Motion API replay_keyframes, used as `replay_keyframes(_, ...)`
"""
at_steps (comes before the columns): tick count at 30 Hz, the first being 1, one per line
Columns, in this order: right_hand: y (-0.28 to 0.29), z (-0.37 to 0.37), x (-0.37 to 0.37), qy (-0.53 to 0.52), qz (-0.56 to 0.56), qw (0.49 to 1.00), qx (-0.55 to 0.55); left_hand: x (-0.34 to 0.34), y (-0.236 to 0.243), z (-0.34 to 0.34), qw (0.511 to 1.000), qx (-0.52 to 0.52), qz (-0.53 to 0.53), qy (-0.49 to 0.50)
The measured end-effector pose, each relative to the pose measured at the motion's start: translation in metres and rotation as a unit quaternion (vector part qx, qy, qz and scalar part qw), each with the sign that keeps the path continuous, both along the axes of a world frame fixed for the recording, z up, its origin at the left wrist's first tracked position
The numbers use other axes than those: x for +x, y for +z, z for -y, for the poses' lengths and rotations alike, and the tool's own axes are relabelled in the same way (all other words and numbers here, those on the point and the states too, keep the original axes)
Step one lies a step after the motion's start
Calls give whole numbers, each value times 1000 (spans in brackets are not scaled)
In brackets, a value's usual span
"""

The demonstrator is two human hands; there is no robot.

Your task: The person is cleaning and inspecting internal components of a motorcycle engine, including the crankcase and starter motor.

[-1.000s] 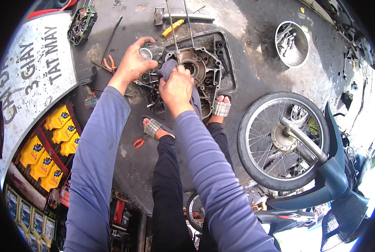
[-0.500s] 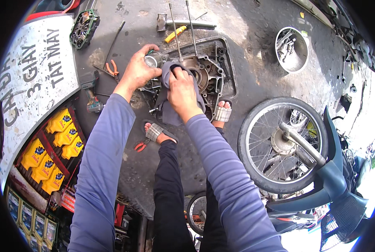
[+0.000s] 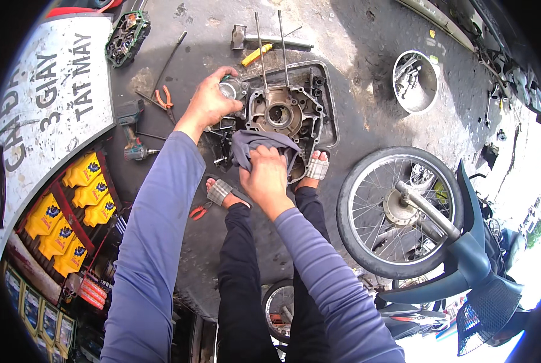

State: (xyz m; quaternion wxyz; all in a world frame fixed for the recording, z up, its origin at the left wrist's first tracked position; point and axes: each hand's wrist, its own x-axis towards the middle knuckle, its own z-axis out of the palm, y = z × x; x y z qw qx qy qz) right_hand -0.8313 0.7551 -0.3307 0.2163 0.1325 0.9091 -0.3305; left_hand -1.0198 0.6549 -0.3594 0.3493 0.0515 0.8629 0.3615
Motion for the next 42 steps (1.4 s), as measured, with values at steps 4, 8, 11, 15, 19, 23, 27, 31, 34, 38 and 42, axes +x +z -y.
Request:
replay_keyframes(4, 7, -22, -45, -184, -189, 960, 95, -1, 2, 1, 999, 18, -27, 14)
replay_keyframes(8, -65, -37, -64, 60, -208, 971, 106, 1, -5, -9, 1000, 18, -22, 2)
replay_keyframes(11, -73, -48, -73, 160, -170, 968, 88, -2, -5, 2, 1000, 2, -8, -13)
replay_keyframes(15, -47, -42, -102, 147, -113, 971, 148, -6, -6, 4, 999, 38, 14, -23)
replay_keyframes(19, -52, -33, -102, 76, -116, 974, 179, -6, -9, 5, 999, 43, -2, -33)
replay_keyframes(23, -35, -98, -135, -13, -65, 953, 294, -5, -3, 0, 998, 50, -9, -40)
replay_keyframes(27, 23, -170, -137, 58, -148, 949, 274, -6, 4, 9, 993, -32, -55, -95)
replay_keyframes(31, 81, -239, -106, 74, -7, 933, 352, 1, 4, 12, 951, -65, -270, -135)
replay_keyframes(34, 45, -273, -102, 36, -220, 972, 68, -8, -5, 30, 922, 104, -305, -214)
replay_keyframes(38, -14, -250, -116, -42, -206, 954, -215, -16, -31, 27, 923, 239, -223, -205)
replay_keyframes(42, -49, -227, -142, -43, -330, 933, -140, -8, -39, 18, 898, 306, -254, -190)
